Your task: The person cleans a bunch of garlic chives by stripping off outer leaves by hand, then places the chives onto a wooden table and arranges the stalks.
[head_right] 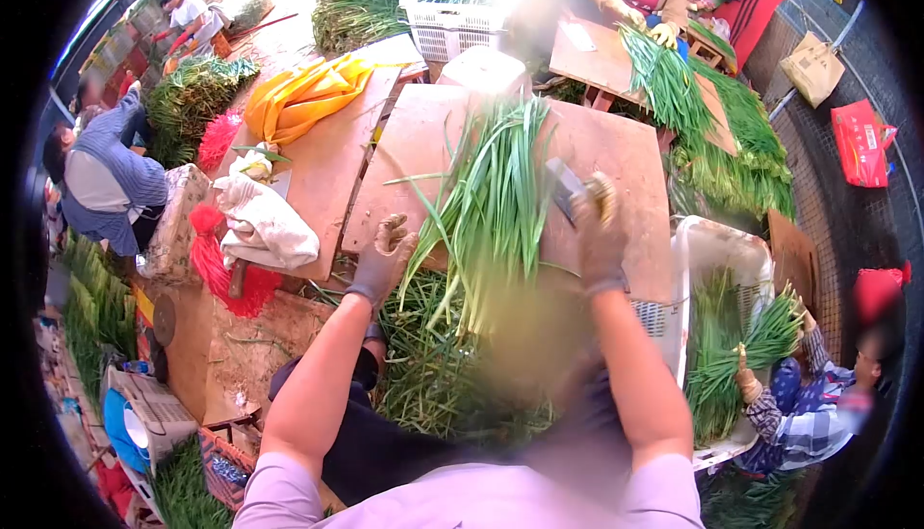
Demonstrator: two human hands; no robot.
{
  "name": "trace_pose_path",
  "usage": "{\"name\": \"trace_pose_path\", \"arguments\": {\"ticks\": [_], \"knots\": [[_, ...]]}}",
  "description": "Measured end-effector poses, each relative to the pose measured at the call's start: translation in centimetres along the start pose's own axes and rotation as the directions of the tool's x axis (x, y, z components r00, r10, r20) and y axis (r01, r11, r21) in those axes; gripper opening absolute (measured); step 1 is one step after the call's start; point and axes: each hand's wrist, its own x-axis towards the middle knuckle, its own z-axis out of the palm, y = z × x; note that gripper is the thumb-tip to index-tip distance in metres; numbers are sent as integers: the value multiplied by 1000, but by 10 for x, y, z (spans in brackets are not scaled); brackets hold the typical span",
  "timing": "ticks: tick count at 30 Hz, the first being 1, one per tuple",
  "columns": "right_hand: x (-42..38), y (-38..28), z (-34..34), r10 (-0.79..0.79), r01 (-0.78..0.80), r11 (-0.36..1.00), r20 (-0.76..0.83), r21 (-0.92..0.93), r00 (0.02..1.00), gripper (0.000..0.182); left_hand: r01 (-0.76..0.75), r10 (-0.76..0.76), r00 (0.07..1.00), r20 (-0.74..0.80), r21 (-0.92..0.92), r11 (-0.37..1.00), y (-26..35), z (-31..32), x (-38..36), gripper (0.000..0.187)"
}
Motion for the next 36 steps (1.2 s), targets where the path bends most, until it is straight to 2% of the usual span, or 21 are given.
{"name": "trace_pose_path", "arguments": {"ticks": [1,3,4,5,6,8,9,11,13,15,16,17,18,19,20,21,22,24,30,32,36], "knots": [[-29,2,8,-32,37,998,92,-58,995,46,69,-68,997,35,-10,998,12,1,-5,55],[-84,-22,32,-32,41,998,182,-45,983,54,21,-21,1000,-1,-78,997,4,18,-6,56],[-95,-8,32,-145,253,888,288,-384,947,66,-24,18,999,-43,-149,989,-7,28,-6,58],[-103,5,39,-139,306,813,346,-496,928,71,-100,98,993,-70,-23,995,-19,34,-3,59],[-110,13,43,-119,358,719,401,-596,908,76,-94,93,994,-59,-19,995,-14,36,-7,59],[-106,20,44,-190,385,713,367,-586,911,75,37,-19,998,66,-286,958,10,39,-23,61],[-104,7,44,-152,302,758,293,-579,944,71,79,-48,992,116,-281,956,21,37,-29,63],[-89,42,34,-170,301,759,271,-578,947,68,54,-26,994,108,-266,963,28,39,-33,61],[-85,44,26,-212,302,755,219,-582,952,60,24,2,995,102,-255,967,33,38,-31,59],[-86,41,19,-224,303,784,209,-542,952,60,-230,233,972,-4,146,962,38,32,-26,51],[-87,37,18,-235,306,813,201,-496,951,61,-227,230,973,-3,147,963,40,30,-24,51],[-89,33,17,-324,376,800,191,-468,927,55,-332,354,932,-76,209,920,41,29,-23,46],[-91,23,16,-319,373,802,193,-467,928,55,-424,473,870,-140,276,862,44,27,-23,42],[-94,11,17,-327,409,757,247,-510,912,51,-456,481,863,-155,174,873,53,26,-25,37],[-96,1,18,-330,445,708,300,-548,895,47,-454,480,863,-155,175,874,58,26,-26,37],[-98,-4,22,-353,472,713,316,-518,881,39,-480,496,856,-145,130,867,62,26,-29,36],[-100,-3,26,-353,472,714,316,-517,881,39,-505,512,848,-137,85,859,65,26,-30,35],[-101,0,34,-294,462,651,361,-603,885,35,-510,516,846,-137,73,857,68,28,-31,34],[-87,22,52,-363,505,626,352,-594,863,19,-443,443,887,-131,27,896,63,28,-27,29],[-90,9,50,-271,389,786,298,-479,915,17,-386,383,913,-137,4,922,59,27,-30,27],[-84,-3,33,-340,374,857,155,-354,928,22,-415,402,905,-141,-72,907,63,23,-34,24]]}}
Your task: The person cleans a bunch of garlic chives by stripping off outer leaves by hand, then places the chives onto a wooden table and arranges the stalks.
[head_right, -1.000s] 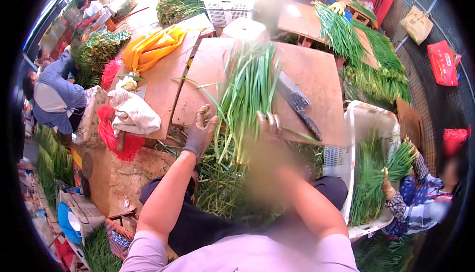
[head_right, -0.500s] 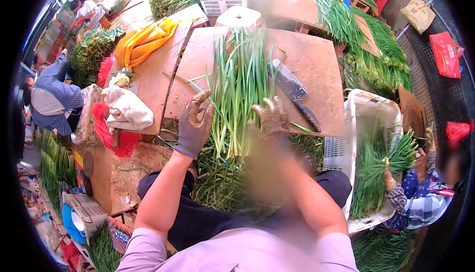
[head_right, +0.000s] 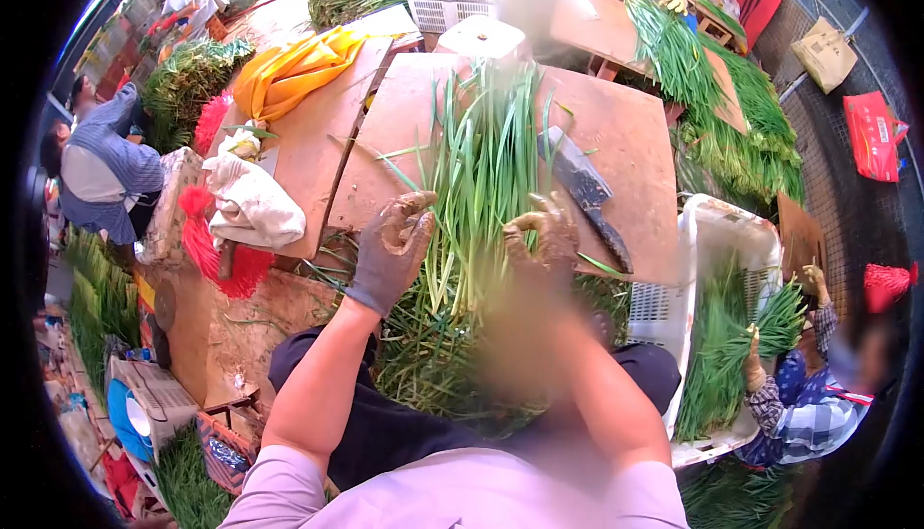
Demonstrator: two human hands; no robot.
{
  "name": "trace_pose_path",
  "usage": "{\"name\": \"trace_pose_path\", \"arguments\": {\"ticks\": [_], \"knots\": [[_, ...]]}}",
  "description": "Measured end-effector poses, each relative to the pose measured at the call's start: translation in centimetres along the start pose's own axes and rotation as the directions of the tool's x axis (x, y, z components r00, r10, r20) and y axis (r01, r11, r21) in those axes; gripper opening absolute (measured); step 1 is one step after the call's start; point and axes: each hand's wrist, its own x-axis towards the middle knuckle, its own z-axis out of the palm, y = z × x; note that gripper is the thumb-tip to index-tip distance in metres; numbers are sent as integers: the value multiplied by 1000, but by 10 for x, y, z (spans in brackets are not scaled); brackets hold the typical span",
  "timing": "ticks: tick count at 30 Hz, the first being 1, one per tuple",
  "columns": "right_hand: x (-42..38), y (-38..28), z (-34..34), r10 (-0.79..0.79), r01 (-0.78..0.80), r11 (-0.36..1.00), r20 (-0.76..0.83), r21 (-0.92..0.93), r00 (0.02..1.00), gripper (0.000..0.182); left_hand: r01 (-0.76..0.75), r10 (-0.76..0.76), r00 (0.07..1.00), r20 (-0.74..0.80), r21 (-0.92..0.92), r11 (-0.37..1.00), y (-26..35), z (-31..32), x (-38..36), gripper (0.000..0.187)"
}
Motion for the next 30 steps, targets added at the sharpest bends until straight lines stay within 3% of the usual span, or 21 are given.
{"name": "trace_pose_path", "arguments": {"ticks": [2,4,8,10,12,14,16,17,18,19,20,21,22,25,26,27,28,30], "knots": [[3,6,-5,-63,62,998,-44,-30,997,19,53,-49,995,83,-55,997,-5,0,-6,26],[1,12,-2,77,-81,980,28,179,997,13,52,-46,993,113,-46,998,4,-2,-9,25],[1,5,1,198,-214,937,84,276,977,9,109,-113,973,202,30,994,15,-7,-16,24],[9,-3,-1,351,-279,682,32,676,936,9,104,-105,976,188,16,994,16,-10,-17,24],[13,-10,-15,348,-286,690,43,665,937,18,98,-97,980,174,3,995,17,-14,-17,24],[16,-15,-21,333,-132,633,-115,763,936,25,99,-99,980,173,6,995,19,-18,-16,24],[18,-12,-23,291,-91,667,-146,740,946,28,57,-58,986,153,14,998,13,-15,-16,22],[19,-13,-24,153,-94,894,-101,438,983,27,16,-20,990,141,27,1000,10,-13,-17,20],[21,-14,-24,38,-37,996,-8,80,999,26,14,-18,990,139,27,1000,8,-11,-16,20],[21,-14,-18,-45,52,994,71,-92,996,25,-160,150,977,154,60,985,7,-7,-14,18],[20,-7,-11,-50,55,994,67,-90,997,25,-329,311,934,175,91,940,6,-3,-12,16],[14,4,-2,-70,112,965,178,-237,982,24,-344,309,905,294,76,936,7,-1,-12,18],[10,10,4,-71,181,910,290,-373,955,23,-344,309,905,293,76,936,8,2,-13,18],[15,17,11,9,51,965,229,-256,973,17,-433,213,776,594,256,864,3,15,-22,35],[19,18,11,39,-5,987,211,-158,977,15,-435,217,778,589,255,864,-1,19,-25,35],[23,14,8,-10,22,994,113,-108,994,12,-462,240,775,584,264,847,0,22,-27,29],[27,3,0,-14,27,994,113,-110,993,12,-488,263,772,579,274,829,1,24,-29,26],[32,-27,-27,139,-142,976,27,166,990,12,-489,244,768,592,296,821,2,26,-28,29]]}}
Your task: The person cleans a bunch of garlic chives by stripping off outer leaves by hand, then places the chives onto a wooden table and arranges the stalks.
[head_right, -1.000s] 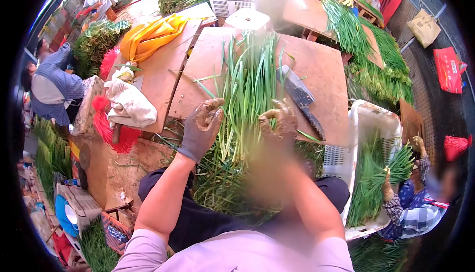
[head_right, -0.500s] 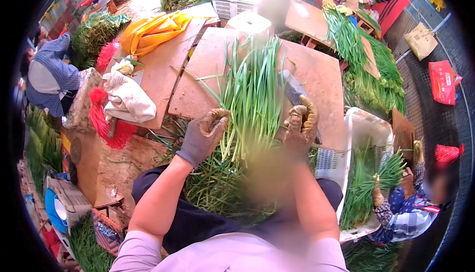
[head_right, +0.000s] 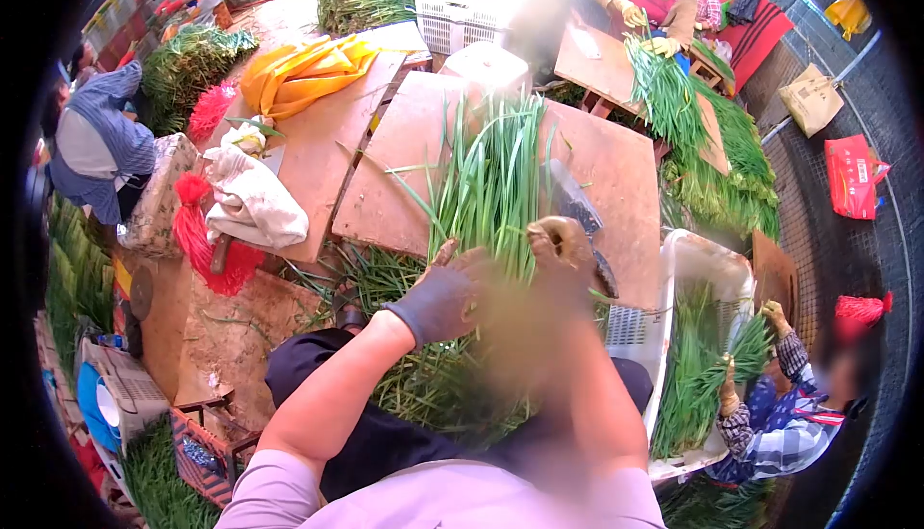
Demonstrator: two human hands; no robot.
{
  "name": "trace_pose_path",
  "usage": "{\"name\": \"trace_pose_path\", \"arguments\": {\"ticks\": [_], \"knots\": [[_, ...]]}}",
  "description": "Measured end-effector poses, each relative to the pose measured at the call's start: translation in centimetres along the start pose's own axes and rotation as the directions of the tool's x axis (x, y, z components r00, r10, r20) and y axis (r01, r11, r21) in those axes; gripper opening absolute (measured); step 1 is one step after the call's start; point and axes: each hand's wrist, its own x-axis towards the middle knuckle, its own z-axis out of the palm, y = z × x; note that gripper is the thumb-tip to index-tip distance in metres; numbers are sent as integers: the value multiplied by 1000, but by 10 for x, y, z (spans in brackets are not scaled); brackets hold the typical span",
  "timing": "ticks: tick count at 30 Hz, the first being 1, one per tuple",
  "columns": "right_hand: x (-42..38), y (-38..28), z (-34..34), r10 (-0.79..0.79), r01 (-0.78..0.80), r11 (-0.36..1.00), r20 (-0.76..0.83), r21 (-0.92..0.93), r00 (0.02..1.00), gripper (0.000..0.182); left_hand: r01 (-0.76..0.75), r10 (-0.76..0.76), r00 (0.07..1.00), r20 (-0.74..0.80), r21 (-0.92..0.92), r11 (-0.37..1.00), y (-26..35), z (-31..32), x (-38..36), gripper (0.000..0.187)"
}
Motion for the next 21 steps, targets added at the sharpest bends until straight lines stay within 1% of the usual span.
{"name": "trace_pose_path", "arguments": {"ticks": [1,2,4,5,6,7,8,9,10,11,12,13,14,15,16,17,18,20,21], "knots": [[-3,-23,-14,171,-175,980,45,96,984,14,0,0,1000,27,22,1000,0,-1,1,30],[-7,-25,-23,164,-168,981,44,93,985,14,-1,-1,999,52,43,999,0,-1,3,31],[-17,-20,-46,84,-112,986,210,124,974,13,0,-4,998,62,55,998,0,-1,5,33],[-21,-4,-47,79,-96,993,198,76,977,17,27,-31,994,106,40,999,0,-1,6,33],[-23,-2,-44,86,-101,992,192,73,978,17,53,-57,987,153,27,998,0,0,6,34],[-22,-2,-37,14,-4,998,158,-65,987,20,73,-77,988,137,32,997,0,0,7,28],[-20,-1,-31,-61,89,975,137,-205,989,23,70,-73,987,141,30,997,-1,1,7,28],[-18,6,-27,-79,141,932,193,-335,978,31,72,-74,989,124,26,997,-3,3,6,26],[-16,17,-18,-74,136,933,192,-334,979,31,76,-77,991,110,20,997,-4,0,5,24],[-13,30,-8,-197,271,874,216,-404,956,33,86,-85,991,99,-4,996,-3,-2,4,19],[-9,33,-1,-316,400,789,249,-466,915,36,86,-85,991,102,-4,996,-3,-3,3,19],[-5,32,6,-233,349,811,288,-469,929,31,98,-96,989,114,-13,995,-3,-5,2,19],[-1,35,8,-236,351,811,288,-467,928,31,112,-109,986,124,-20,993,-2,-6,2,18],[3,41,14,-147,306,820,338,-484,929,28,116,-113,986,120,-17,993,-2,-8,1,18],[8,48,20,-57,262,824,387,-503,920,25,145,-147,983,109,23,989,-3,-10,1,19],[14,54,24,-102,283,837,376,-467,921,21,176,-182,979,97,62,982,-3,-11,-1,19],[18,54,22,-103,287,838,381,-465,919,21,182,-187,978,95,62,981,-6,-14,-2,19],[23,56,13,-106,212,888,267,-408,958,18,256,-268,958,101,119,959,-12,-19,-5,20],[26,54,7,-97,206,879,262,-431,960,16,233,-244,968,64,146,961,-15,-19,-8,21]]}}
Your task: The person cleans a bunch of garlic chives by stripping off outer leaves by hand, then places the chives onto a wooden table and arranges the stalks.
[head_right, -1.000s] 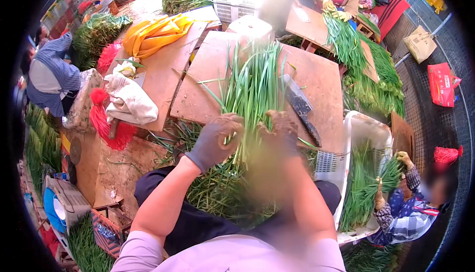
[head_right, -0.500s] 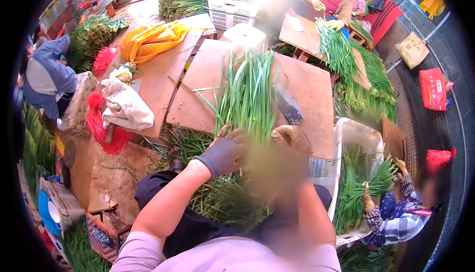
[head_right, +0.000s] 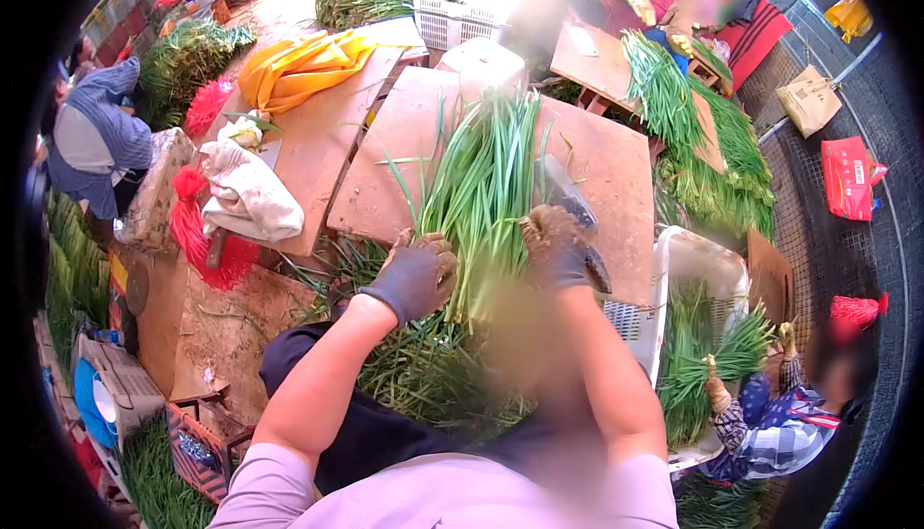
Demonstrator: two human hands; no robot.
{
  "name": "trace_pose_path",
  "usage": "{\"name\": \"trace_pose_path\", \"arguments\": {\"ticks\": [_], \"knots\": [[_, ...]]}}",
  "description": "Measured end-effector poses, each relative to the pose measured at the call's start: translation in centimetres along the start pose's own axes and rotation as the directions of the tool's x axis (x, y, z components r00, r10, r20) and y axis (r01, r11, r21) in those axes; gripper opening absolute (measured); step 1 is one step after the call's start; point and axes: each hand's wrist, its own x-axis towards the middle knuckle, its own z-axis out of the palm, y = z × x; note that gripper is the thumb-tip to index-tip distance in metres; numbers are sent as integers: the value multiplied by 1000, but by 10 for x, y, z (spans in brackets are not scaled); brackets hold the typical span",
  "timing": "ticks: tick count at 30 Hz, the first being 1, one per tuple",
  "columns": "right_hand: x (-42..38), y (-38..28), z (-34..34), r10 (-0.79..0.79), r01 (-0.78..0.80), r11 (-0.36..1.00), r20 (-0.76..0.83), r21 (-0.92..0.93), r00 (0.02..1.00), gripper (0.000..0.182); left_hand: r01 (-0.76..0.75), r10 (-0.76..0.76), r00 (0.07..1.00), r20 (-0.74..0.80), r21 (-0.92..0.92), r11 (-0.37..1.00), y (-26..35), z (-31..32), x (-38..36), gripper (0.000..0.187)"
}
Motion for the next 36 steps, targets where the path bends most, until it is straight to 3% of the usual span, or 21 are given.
{"name": "trace_pose_path", "arguments": {"ticks": [4,6,7,9,10,11,14,17,19,22,24,28,29,31,33,35,36], "knots": [[-2,-4,-16,-53,54,989,11,-141,999,16,-29,30,999,22,-62,998,-1,-2,1,22],[-7,-23,-18,-335,309,940,-220,-144,916,24,-61,60,998,-16,-97,993,2,-3,0,22],[-13,-32,-16,-337,312,939,-215,-142,917,24,-101,95,994,-51,-124,987,2,-4,-1,22],[-29,-53,-11,-550,551,834,28,-46,835,31,-127,128,992,-1,-168,978,2,-4,-3,24],[-33,-69,-17,-485,496,868,239,18,841,29,-146,160,981,107,-128,981,3,-2,-3,26],[-36,-69,-17,-489,501,866,241,16,838,29,-170,185,959,213,-88,982,2,-1,-3,28],[-42,-58,-17,-370,457,867,356,-198,858,34,-198,208,964,165,-80,977,-3,14,-9,30],[-47,-43,-10,-340,389,897,234,-209,911,41,-204,210,959,190,-53,978,0,14,-11,29],[-44,-27,1,-370,405,894,191,-192,909,47,-206,210,970,122,-47,978,-1,18,-12,29],[-36,-25,9,-407,444,873,201,-201,891,46,-201,203,963,176,-31,979,3,10,-11,30],[-32,-35,12,-312,404,837,286,-368,906,43,-195,198,962,190,-33,980,3,7,-10,30],[-22,-32,20,-334,484,743,369,-463,867,38,-169,169,959,228,-20,985,7,-2,2,31],[-21,-33,16,-425,546,719,350,-430,835,35,-168,168,961,221,-17,986,7,0,6,31],[-20,-37,9,-513,608,684,327,-403,794,33,-259,249,945,-211,-20,966,8,13,18,30],[-18,-38,2,-621,665,704,239,-251,747,30,-236,222,961,-164,-77,969,6,27,33,31],[-23,-37,-9,-618,652,705,210,-279,758,27,-223,204,968,-147,-129,966,2,49,46,31],[-25,-34,-14,-574,634,720,271,-284,773,26,-229,209,966,-150,-130,965,3,50,48,31]]}}
